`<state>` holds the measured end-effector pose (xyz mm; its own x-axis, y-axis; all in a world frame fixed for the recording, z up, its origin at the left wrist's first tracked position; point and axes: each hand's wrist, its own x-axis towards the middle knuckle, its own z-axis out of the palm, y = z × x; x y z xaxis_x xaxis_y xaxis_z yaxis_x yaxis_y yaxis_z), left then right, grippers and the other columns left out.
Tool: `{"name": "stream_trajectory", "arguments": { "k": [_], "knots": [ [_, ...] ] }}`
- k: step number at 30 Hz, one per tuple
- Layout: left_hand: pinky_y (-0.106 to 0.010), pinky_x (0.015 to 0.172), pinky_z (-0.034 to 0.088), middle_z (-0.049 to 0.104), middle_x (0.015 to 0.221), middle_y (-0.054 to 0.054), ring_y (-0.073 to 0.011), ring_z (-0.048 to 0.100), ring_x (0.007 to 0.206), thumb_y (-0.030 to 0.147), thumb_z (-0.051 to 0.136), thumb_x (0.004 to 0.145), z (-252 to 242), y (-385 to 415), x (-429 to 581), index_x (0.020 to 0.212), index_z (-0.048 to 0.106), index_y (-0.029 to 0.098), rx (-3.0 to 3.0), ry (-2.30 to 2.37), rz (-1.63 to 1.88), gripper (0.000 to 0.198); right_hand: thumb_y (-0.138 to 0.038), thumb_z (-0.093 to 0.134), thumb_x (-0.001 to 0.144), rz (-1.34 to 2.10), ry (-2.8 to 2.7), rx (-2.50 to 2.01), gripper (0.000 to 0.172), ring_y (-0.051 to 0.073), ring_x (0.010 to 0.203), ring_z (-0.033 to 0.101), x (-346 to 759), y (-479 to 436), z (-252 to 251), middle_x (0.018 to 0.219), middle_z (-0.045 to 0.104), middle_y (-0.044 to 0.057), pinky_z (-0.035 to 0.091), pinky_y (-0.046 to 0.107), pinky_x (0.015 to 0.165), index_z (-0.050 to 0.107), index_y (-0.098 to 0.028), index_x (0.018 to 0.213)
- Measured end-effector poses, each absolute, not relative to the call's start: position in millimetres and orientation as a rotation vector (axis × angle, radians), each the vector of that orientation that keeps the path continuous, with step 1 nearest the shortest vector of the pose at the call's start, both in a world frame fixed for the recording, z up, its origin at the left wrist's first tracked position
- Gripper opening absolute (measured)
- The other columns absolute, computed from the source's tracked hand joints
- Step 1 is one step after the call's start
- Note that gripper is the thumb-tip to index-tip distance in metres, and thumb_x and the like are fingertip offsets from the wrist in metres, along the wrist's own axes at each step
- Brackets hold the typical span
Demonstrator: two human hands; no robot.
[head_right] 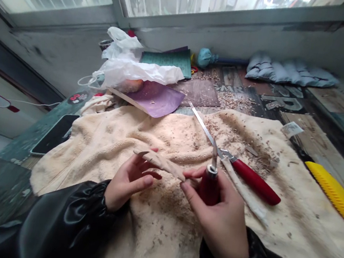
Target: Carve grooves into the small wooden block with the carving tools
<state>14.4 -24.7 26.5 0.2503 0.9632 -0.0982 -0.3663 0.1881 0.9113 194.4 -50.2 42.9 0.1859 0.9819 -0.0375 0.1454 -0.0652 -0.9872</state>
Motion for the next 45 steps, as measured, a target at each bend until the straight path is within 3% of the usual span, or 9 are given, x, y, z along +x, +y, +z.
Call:
{"name": "stream_trajectory", "arguments": {
  "k": [6,10,12,15,19,24,28,32,45],
  "knots": [
    [-0.034,0.082,0.048,0.058,0.091,-0.004,-0.0179,0.061,0.085,0.036,0.069,0.077,28.1,-30.6,18.9,0.124,0.040,0.021,0.909,0.744,0.996,0.058,-0.038,0.067,0.077,1.325,-1.243,-1.266,0.019,0.008,0.050,0.052,179.0,-65.2,45.5,0.084,0.063,0.003,0.046,0.020,0.041,0.061,-0.021,0.082],
    [-0.026,0.058,0.050,0.047,0.081,0.000,-0.0126,0.057,0.064,0.046,0.062,0.076,30.7,-29.6,17.1,0.096,0.052,0.018,0.820,0.721,0.895,0.036,-0.043,0.062,0.081,1.370,-1.189,-1.315,0.025,0.007,0.046,0.047,186.6,-60.5,45.5,0.079,0.060,0.001,0.044,0.019,0.039,0.056,-0.021,0.092],
    [-0.018,0.043,0.039,0.044,0.076,0.002,-0.0070,0.049,0.053,0.043,0.066,0.071,31.4,-28.3,15.5,0.094,0.050,0.018,0.771,0.752,0.842,0.037,-0.045,0.059,0.083,1.348,-1.185,-1.310,0.028,0.006,0.044,0.044,193.8,-55.3,41.5,0.084,0.060,0.001,0.040,0.019,0.036,0.048,-0.023,0.097],
    [-0.015,0.035,0.025,0.046,0.074,0.005,-0.0029,0.041,0.041,0.041,0.067,0.072,32.4,-25.3,12.4,0.112,0.041,0.022,0.797,0.871,0.827,0.051,-0.044,0.055,0.086,1.305,-1.377,-1.276,0.026,0.007,0.045,0.048,206.0,-45.8,33.3,0.081,0.059,-0.001,0.041,0.020,0.036,0.041,-0.025,0.098],
    [-0.022,0.045,0.042,0.060,0.086,-0.004,-0.0134,0.059,0.059,0.043,0.056,0.081,33.2,-16.9,2.9,0.108,0.047,0.018,1.103,1.066,0.875,0.038,-0.046,0.051,0.086,0.935,-1.672,-1.484,0.027,0.013,0.052,0.055,217.5,-36.0,29.9,0.067,0.057,-0.001,0.047,0.025,0.047,0.051,-0.022,0.099],
    [-0.031,0.069,0.048,0.066,0.081,-0.006,-0.0181,0.060,0.072,0.023,0.052,0.082,29.5,-8.2,-11.0,0.095,0.064,0.016,1.964,1.446,0.866,0.019,-0.045,0.046,0.087,0.544,-1.898,-1.576,0.031,0.019,0.058,0.062,220.1,-32.8,30.1,0.073,0.066,0.005,0.049,0.031,0.057,0.056,-0.019,0.100],
    [-0.032,0.068,0.049,0.068,0.080,-0.007,-0.0190,0.060,0.069,0.022,0.056,0.078,22.4,-5.3,-11.8,0.096,0.066,0.015,2.207,1.522,0.824,0.022,-0.037,0.045,0.090,0.459,-2.001,-1.543,0.023,0.021,0.077,0.066,214.7,-35.8,24.4,0.090,0.069,0.008,0.050,0.031,0.068,0.056,-0.020,0.100],
    [-0.031,0.067,0.050,0.069,0.086,-0.009,-0.0190,0.061,0.069,0.033,0.061,0.079,16.4,-1.2,-9.8,0.102,0.066,0.015,2.206,1.495,0.858,0.029,-0.033,0.047,0.089,0.474,-2.075,-1.531,0.018,0.019,0.076,0.065,208.1,-38.7,20.5,0.089,0.069,0.006,0.050,0.029,0.068,0.057,-0.020,0.097],
    [-0.027,0.061,0.050,0.067,0.081,-0.008,-0.0161,0.061,0.068,0.024,0.054,0.084,10.8,-3.4,-2.1,0.091,0.070,0.016,2.275,1.391,1.007,0.018,-0.032,0.040,0.092,0.251,-2.148,-1.536,0.031,0.023,0.086,0.067,200.0,-40.2,15.2,0.103,0.070,0.011,0.053,0.033,0.072,0.057,-0.017,0.113]
  ]
}}
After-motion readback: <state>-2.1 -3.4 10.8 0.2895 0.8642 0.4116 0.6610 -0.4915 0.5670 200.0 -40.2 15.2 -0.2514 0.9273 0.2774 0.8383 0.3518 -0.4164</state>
